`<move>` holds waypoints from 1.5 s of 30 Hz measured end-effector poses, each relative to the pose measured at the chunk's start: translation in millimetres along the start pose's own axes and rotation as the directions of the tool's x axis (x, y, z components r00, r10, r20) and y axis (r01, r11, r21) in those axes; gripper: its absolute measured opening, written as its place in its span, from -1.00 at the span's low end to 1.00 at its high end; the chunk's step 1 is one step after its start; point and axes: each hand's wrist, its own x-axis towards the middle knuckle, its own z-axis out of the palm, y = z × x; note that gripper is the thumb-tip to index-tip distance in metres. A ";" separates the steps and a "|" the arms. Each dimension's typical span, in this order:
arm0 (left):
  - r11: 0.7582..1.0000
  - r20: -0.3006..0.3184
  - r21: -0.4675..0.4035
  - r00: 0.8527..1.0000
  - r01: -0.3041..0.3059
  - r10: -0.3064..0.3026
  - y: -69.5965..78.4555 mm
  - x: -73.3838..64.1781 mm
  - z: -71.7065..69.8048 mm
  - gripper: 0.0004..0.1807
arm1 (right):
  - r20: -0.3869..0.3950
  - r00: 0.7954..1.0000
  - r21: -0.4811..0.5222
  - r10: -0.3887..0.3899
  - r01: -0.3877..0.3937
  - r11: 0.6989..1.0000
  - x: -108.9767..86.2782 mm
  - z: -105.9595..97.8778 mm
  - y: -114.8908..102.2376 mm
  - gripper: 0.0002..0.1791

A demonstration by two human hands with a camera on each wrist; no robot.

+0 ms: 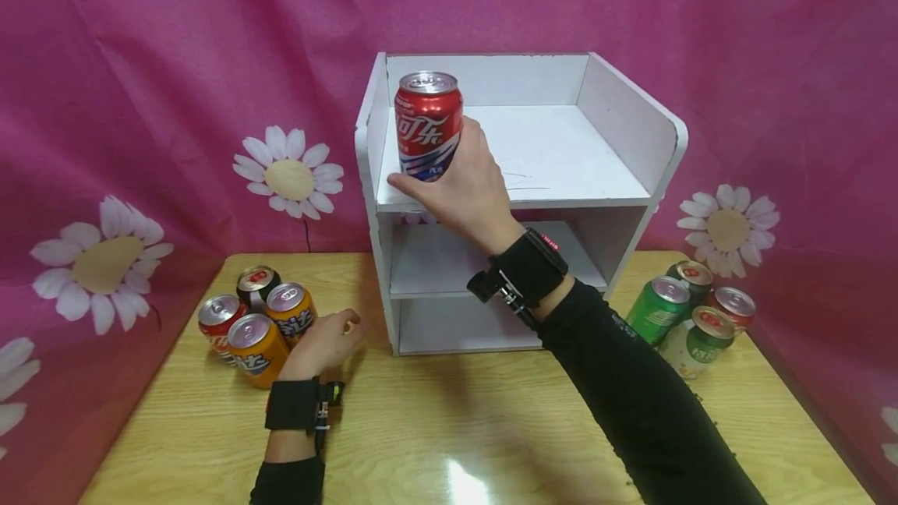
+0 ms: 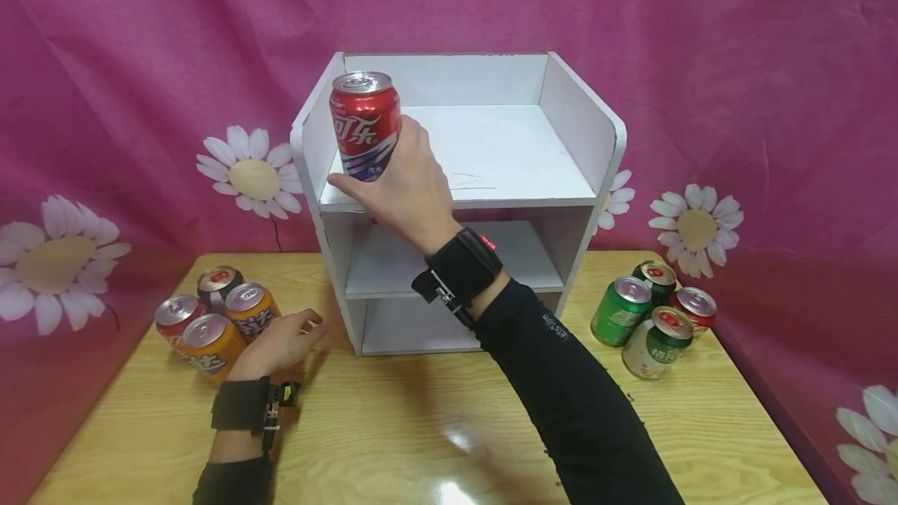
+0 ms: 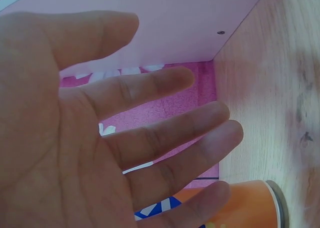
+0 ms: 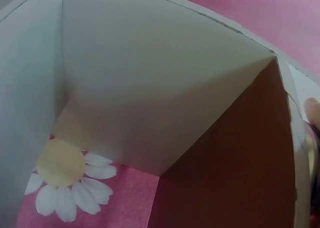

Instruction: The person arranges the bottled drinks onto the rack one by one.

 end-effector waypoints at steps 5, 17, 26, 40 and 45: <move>1.000 -0.007 0.000 1.000 -0.008 0.008 0.1 1.4 0.3 -0.55 | 0.023 1.000 0.027 0.008 -0.009 1.000 1.1 -2.8 -0.1 -0.04; 1.000 -0.003 -0.001 1.000 -0.012 0.012 -1.8 0.3 -0.4 -0.55 | 0.156 0.982 0.106 0.107 -0.125 0.987 3.4 -9.7 1.1 -0.09; 1.000 0.003 -0.008 1.000 -0.009 0.009 -0.9 0.1 1.9 -0.54 | 0.240 0.965 0.146 0.106 -0.144 0.979 3.4 -14.5 2.6 -0.13; 1.000 0.004 -0.011 1.000 -0.019 0.019 -0.8 1.2 5.5 -0.56 | 0.058 0.998 -0.023 0.013 -0.012 1.000 0.4 -2.4 1.1 -0.03; 1.000 0.010 -0.019 1.000 -0.016 0.017 -0.6 1.2 5.3 -0.55 | 0.080 0.997 -0.014 -0.001 0.002 1.000 2.3 -4.2 0.3 -0.09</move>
